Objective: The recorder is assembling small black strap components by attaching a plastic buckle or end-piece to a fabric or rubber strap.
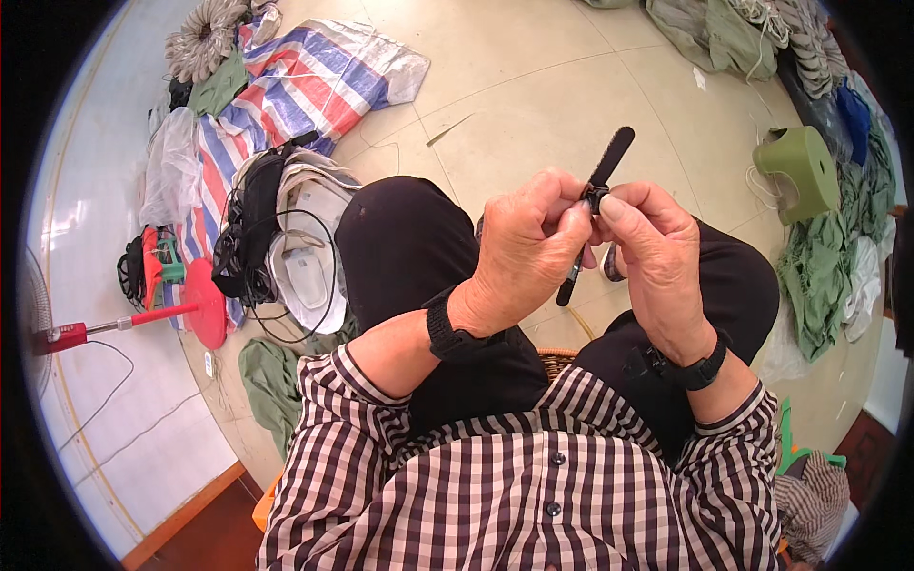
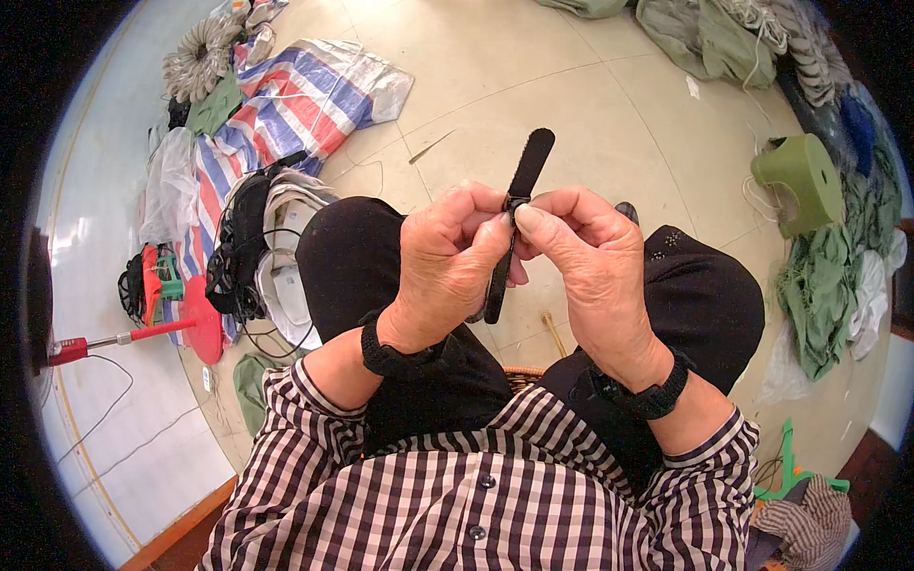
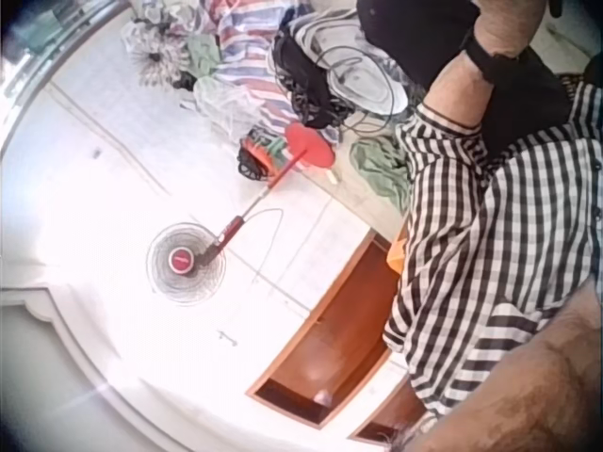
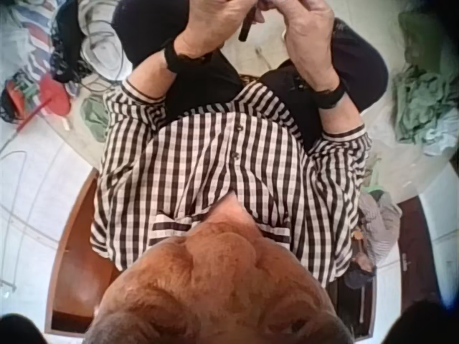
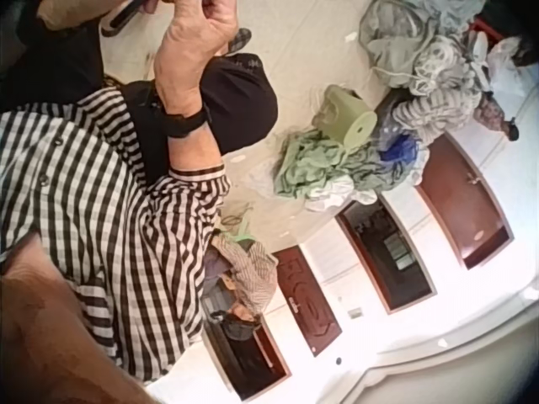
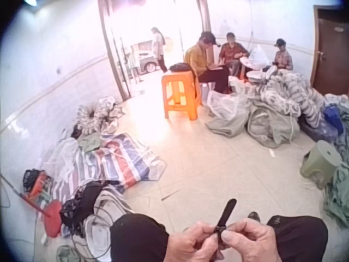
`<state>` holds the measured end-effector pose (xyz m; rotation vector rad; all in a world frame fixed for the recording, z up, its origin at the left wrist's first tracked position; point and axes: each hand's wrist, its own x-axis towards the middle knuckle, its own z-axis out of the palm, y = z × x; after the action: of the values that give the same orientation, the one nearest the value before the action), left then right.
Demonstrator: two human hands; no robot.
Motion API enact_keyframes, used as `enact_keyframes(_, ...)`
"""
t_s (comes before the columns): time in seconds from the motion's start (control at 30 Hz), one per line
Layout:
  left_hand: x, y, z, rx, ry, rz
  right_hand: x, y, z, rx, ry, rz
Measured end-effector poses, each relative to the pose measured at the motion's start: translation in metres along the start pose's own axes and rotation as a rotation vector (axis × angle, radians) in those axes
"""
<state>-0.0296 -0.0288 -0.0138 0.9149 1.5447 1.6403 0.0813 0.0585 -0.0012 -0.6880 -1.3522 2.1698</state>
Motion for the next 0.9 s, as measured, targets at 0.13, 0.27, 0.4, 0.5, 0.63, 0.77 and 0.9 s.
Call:
enact_keyframes(0.13, 0.0, -0.002, 0.003, -0.02, 0.028, -0.019, 0.001, -0.002, -0.001, 0.047, 0.021, 0.088)
enact_keyframes(0.27, -0.001, -0.002, 0.004, 0.022, 0.008, -0.019, 0.001, -0.004, -0.005, 0.11, 0.008, 0.173)
enact_keyframes(0.4, -0.001, -0.008, 0.004, -0.011, 0.005, -0.025, 0.002, -0.004, -0.007, 0.138, -0.004, 0.225)
enact_keyframes(0.5, -0.001, -0.007, 0.003, -0.011, 0.004, -0.047, 0.004, -0.003, -0.009, 0.138, -0.015, 0.268)
enact_keyframes(0.63, -0.001, -0.005, 0.002, 0.015, -0.001, -0.06, 0.006, -0.002, -0.013, 0.133, -0.028, 0.299)
enact_keyframes(0.77, 0.0, -0.004, 0.002, 0.058, 0.005, -0.037, 0.008, 0.001, -0.015, 0.178, -0.024, 0.314)
enact_keyframes(0.9, 0.002, -0.012, 0.001, 0.069, -0.008, 0.046, 0.006, 0.001, -0.011, 0.146, -0.01, 0.23)
